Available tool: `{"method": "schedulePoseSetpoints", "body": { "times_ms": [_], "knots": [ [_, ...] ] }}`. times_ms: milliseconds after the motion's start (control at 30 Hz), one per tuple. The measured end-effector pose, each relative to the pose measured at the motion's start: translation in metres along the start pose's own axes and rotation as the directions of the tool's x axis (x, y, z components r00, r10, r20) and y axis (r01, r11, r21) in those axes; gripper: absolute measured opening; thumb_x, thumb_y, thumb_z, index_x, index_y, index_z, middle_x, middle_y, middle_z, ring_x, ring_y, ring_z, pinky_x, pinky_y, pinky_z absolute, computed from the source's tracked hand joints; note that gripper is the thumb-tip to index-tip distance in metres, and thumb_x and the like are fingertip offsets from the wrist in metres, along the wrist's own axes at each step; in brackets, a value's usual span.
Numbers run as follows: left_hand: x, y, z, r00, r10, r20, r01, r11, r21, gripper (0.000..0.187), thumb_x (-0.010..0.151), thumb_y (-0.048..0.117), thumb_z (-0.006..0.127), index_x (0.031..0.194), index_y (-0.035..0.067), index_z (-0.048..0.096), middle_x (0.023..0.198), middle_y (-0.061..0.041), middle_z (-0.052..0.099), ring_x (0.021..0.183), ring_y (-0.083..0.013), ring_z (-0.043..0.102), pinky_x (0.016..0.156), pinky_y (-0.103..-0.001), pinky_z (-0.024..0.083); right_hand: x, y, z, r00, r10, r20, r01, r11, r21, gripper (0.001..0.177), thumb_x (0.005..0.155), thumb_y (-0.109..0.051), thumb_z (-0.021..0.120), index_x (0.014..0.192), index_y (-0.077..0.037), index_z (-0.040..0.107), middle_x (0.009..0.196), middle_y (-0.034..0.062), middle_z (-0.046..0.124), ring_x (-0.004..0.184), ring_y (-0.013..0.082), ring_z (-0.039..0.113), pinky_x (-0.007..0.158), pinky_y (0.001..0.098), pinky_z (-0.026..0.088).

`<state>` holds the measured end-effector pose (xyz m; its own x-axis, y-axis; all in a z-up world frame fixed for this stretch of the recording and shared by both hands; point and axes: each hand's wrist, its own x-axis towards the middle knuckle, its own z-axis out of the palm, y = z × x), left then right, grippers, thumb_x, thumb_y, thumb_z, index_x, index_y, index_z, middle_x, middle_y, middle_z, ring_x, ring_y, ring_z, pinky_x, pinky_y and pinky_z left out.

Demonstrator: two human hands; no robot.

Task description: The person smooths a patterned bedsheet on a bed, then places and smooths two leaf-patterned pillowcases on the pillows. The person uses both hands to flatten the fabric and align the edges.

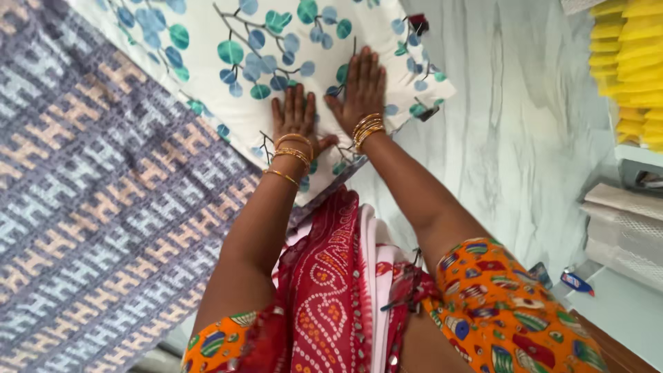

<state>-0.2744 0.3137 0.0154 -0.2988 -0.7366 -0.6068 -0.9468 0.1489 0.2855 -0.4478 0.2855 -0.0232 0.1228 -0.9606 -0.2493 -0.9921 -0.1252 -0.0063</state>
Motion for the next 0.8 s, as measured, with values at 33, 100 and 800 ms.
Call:
{"method": "schedulePoseSetpoints", "body": {
  "times_ms": [33,100,800],
  "knots": [
    [0.007,0.003,-0.002,0.999,-0.029,0.029,0.029,1.000,0.000,0.122,0.076,0.084,0.049,0.161,0.010,0.003,0.169,-0.015,-0.007,0.155,-0.0322,-0.012,0.121,-0.058,-0.009,0.003,0.001,0.000,1.000,-0.006,0.031,0.006,1.000,-0.020,0.102,0.103,-0.074,0.032,0.162,0.005,0.005,0.169,0.0283,0.000,0.157,0.0457,0.000,0.127,0.0592,0.003],
    [0.006,0.003,-0.008,0.998,-0.025,-0.053,0.025,1.000,0.012,0.123,0.078,0.084,0.051,0.162,0.007,0.005,0.170,-0.018,-0.006,0.156,-0.0334,-0.011,0.122,-0.058,-0.010,0.012,0.008,-0.005,0.999,-0.047,-0.006,0.047,0.998,0.041,0.101,0.104,-0.074,0.033,0.162,0.003,0.005,0.170,0.0261,0.000,0.158,0.0444,0.001,0.128,0.0582,0.004],
    [0.045,0.033,-0.111,0.994,-0.054,-0.100,0.062,0.995,0.082,0.087,0.093,0.058,0.062,0.162,0.038,0.014,0.173,-0.014,-0.004,0.156,-0.0366,-0.011,0.114,-0.069,-0.011,0.045,0.057,-0.033,0.961,0.145,-0.236,-0.054,0.934,0.353,0.091,0.106,-0.066,0.032,0.164,-0.001,0.007,0.172,0.0218,0.000,0.161,0.0367,0.000,0.129,0.0595,0.000]
  ]
}}
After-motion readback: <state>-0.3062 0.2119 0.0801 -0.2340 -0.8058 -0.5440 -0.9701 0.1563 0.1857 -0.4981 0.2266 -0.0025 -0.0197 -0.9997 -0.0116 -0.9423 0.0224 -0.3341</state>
